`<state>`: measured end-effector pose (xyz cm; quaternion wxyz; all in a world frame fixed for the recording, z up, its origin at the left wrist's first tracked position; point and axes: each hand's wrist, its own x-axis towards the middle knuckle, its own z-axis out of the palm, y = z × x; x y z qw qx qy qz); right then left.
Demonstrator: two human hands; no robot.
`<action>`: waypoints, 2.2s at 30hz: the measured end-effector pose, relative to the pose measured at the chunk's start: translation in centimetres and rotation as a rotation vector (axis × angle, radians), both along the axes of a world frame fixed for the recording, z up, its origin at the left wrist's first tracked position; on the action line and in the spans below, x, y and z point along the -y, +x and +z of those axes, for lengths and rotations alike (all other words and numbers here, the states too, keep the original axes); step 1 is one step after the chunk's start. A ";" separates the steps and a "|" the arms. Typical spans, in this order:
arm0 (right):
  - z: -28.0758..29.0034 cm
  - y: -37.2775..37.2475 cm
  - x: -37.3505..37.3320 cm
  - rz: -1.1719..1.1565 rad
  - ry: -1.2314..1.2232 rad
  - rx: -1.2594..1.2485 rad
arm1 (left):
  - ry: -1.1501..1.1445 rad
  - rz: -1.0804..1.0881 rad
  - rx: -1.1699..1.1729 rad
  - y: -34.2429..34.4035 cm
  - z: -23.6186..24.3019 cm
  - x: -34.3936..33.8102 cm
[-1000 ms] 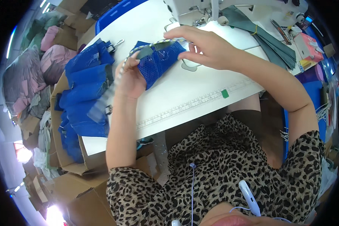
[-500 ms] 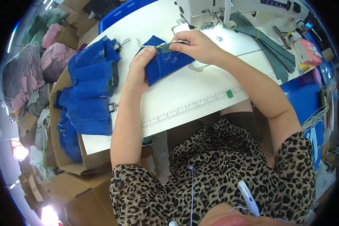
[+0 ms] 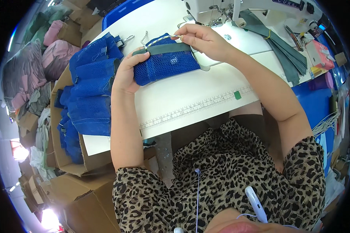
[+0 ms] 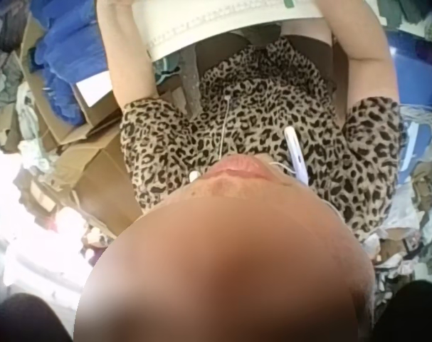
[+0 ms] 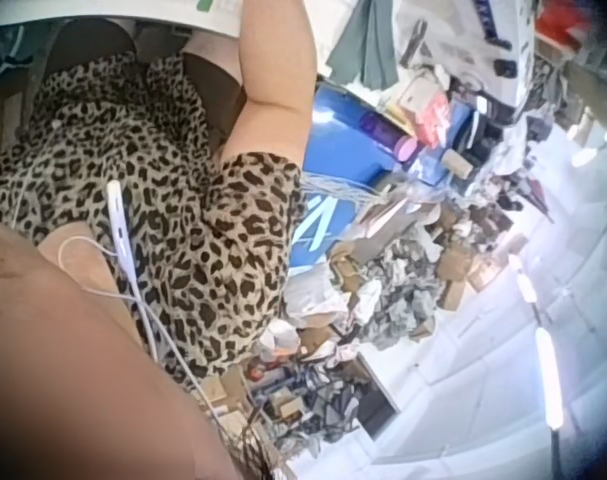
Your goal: Sewing blue mesh fabric pieces together using a sewing machine to create pouches or bags.
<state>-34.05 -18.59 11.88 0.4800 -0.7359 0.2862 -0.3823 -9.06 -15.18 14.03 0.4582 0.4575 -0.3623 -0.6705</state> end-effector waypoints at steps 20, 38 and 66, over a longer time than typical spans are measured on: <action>-0.6 1.4 -1.7 -0.206 -0.184 -0.007 | -0.764 0.111 0.434 0.2 0.8 -0.8; -0.9 1.4 -1.1 -0.284 -1.086 0.040 | -1.427 0.405 0.917 -0.2 0.2 -0.4; -1.4 1.4 -1.6 -0.068 -0.687 -0.121 | -0.398 0.194 1.559 18.4 3.6 -12.9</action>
